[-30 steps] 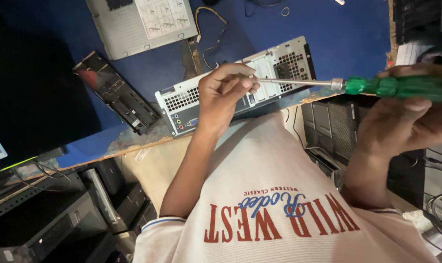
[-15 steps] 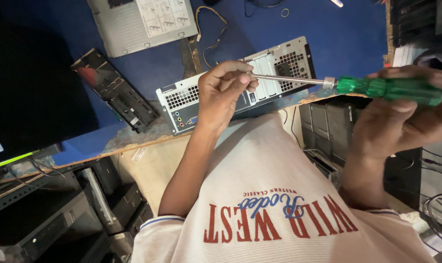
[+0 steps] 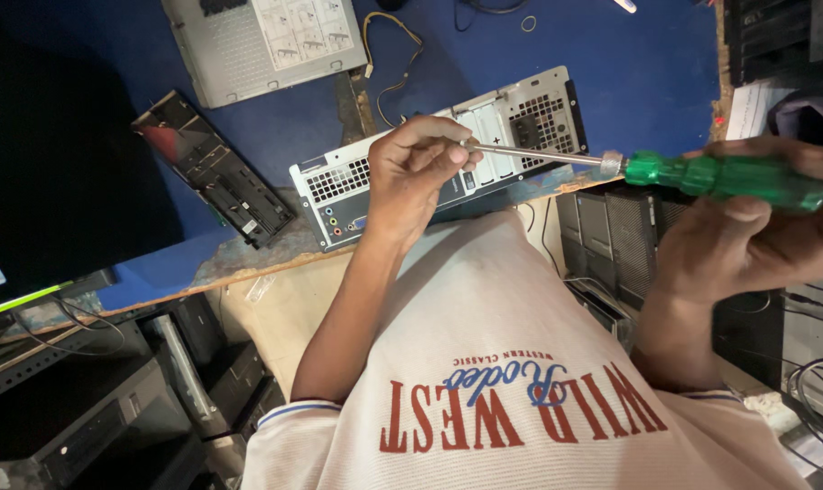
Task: The person installs a CPU fan onto the motherboard inside a computer case, then places the power supply unit into the case and secures it with screws. The person also connects internal cables to the motherboard.
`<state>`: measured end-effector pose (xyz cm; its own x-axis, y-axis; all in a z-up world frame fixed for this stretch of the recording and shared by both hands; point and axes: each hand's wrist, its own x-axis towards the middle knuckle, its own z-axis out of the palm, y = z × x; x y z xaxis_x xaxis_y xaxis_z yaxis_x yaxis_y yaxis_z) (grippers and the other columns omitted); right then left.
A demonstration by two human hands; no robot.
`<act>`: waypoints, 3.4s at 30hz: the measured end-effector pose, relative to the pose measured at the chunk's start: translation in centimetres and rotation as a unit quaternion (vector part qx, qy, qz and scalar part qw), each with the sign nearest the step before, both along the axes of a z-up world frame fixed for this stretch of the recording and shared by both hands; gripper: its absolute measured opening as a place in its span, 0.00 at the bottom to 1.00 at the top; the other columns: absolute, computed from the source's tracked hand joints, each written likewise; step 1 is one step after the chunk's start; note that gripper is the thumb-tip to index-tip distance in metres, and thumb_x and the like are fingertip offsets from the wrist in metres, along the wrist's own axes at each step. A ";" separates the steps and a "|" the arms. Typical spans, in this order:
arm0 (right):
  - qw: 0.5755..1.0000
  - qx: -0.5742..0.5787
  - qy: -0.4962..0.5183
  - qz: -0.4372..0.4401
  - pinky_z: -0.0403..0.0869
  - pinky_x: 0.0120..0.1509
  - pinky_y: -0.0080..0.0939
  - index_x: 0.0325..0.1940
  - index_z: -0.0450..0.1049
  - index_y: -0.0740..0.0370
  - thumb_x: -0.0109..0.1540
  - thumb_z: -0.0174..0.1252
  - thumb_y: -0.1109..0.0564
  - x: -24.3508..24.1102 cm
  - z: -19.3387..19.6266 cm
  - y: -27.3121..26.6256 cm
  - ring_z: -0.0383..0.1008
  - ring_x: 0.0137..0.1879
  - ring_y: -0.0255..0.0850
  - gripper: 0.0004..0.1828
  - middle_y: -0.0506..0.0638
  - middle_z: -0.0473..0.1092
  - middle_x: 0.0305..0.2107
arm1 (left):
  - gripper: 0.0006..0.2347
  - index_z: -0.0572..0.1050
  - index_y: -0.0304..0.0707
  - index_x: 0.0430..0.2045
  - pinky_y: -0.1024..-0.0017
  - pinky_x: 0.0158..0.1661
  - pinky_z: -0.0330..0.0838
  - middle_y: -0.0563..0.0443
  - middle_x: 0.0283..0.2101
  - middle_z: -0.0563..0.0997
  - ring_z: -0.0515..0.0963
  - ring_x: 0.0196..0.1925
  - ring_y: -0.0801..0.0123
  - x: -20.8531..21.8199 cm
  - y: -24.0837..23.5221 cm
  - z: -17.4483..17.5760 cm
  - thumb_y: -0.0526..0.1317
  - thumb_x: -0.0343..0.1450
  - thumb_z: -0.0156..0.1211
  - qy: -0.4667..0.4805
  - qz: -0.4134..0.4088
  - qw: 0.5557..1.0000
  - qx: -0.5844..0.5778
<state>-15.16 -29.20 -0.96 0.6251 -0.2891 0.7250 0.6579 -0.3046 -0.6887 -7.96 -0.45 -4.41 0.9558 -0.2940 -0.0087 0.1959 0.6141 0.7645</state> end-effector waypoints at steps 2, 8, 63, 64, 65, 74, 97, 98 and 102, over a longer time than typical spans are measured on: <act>1.000 -0.014 0.013 0.002 0.81 0.46 0.45 0.67 0.62 0.64 0.74 0.57 0.56 0.0 0.2 0.1 0.82 0.45 0.47 0.19 0.62 0.75 0.50 | 0.06 0.78 0.25 0.43 0.69 0.49 0.80 0.43 0.41 0.82 0.84 0.44 0.66 -0.1 0.0 0.0 0.28 0.74 0.65 0.012 -0.005 1.000 -0.005; 0.999 0.035 0.013 0.004 0.81 0.45 0.46 0.64 0.64 0.64 0.72 0.61 0.55 0.0 0.0 0.2 0.83 0.43 0.47 0.20 0.63 0.76 0.46 | 0.06 0.78 0.25 0.43 0.69 0.45 0.80 0.44 0.39 0.82 0.84 0.42 0.66 -0.2 0.0 -0.1 0.29 0.75 0.65 0.021 -0.004 1.000 -0.010; 0.983 -0.077 0.135 -0.094 0.84 0.56 0.52 0.60 0.72 0.78 0.77 0.64 0.64 -0.9 1.1 -3.0 0.85 0.49 0.55 0.13 0.67 0.76 0.51 | 0.33 0.63 0.37 0.68 0.40 0.75 0.47 0.36 0.73 0.56 0.56 0.76 0.41 -1.4 -3.8 1.5 0.42 0.68 0.73 -0.318 0.035 0.696 0.643; 0.982 -0.080 0.140 -0.097 0.84 0.56 0.52 0.60 0.72 0.78 0.77 0.64 0.65 -0.9 1.1 -3.0 0.85 0.49 0.55 0.13 0.67 0.76 0.51 | 0.33 0.63 0.37 0.68 0.40 0.75 0.47 0.36 0.73 0.56 0.56 0.76 0.42 -1.4 -3.8 1.5 0.41 0.68 0.73 -0.318 0.035 0.698 0.641; 0.982 -0.082 0.140 -0.095 0.84 0.56 0.51 0.60 0.72 0.78 0.77 0.64 0.64 -1.0 1.1 -3.0 0.85 0.49 0.54 0.13 0.66 0.76 0.51 | 0.33 0.63 0.37 0.68 0.41 0.75 0.47 0.37 0.73 0.56 0.56 0.76 0.42 -1.4 -3.7 1.5 0.41 0.68 0.73 -0.317 0.035 0.701 0.638; 0.983 -0.076 0.159 -0.056 0.83 0.58 0.50 0.67 0.69 0.73 0.74 0.64 0.65 -1.0 1.0 -3.4 0.83 0.51 0.55 0.19 0.67 0.75 0.53 | 0.33 0.63 0.37 0.67 0.42 0.75 0.49 0.38 0.72 0.57 0.57 0.76 0.43 -1.3 -3.8 1.8 0.39 0.67 0.73 -0.315 0.038 0.704 0.635; 0.960 -0.233 0.086 0.127 0.80 0.57 0.51 0.53 0.61 0.66 0.61 0.66 0.64 2.8 6.7 -2.3 0.74 0.59 0.56 0.23 0.65 0.68 0.52 | 0.32 0.63 0.35 0.67 0.43 0.74 0.50 0.37 0.71 0.58 0.57 0.75 0.43 -1.4 -3.8 1.9 0.39 0.67 0.72 -0.319 0.040 0.707 0.629; 0.962 -0.230 0.081 0.124 0.79 0.59 0.54 0.53 0.62 0.66 0.60 0.66 0.62 2.8 6.8 -2.2 0.72 0.58 0.54 0.23 0.63 0.68 0.50 | 0.32 0.63 0.35 0.67 0.43 0.74 0.50 0.37 0.71 0.58 0.57 0.75 0.43 -1.5 -3.7 1.9 0.40 0.67 0.72 -0.319 0.041 0.709 0.628; 0.973 -0.157 0.129 0.107 0.78 0.62 0.52 0.54 0.64 0.63 0.65 0.64 0.64 2.3 6.6 -1.1 0.73 0.55 0.50 0.18 0.64 0.69 0.53 | 0.32 0.63 0.35 0.67 0.43 0.74 0.50 0.37 0.71 0.58 0.58 0.75 0.43 -1.4 -3.7 1.9 0.39 0.67 0.73 -0.321 0.042 0.708 0.627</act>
<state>-12.84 -30.30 5.63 0.8193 0.0795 0.5678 0.5477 -0.4016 -0.7340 -9.36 -4.19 -2.54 0.8949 -0.3811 0.2323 -0.4365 -0.6386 0.6338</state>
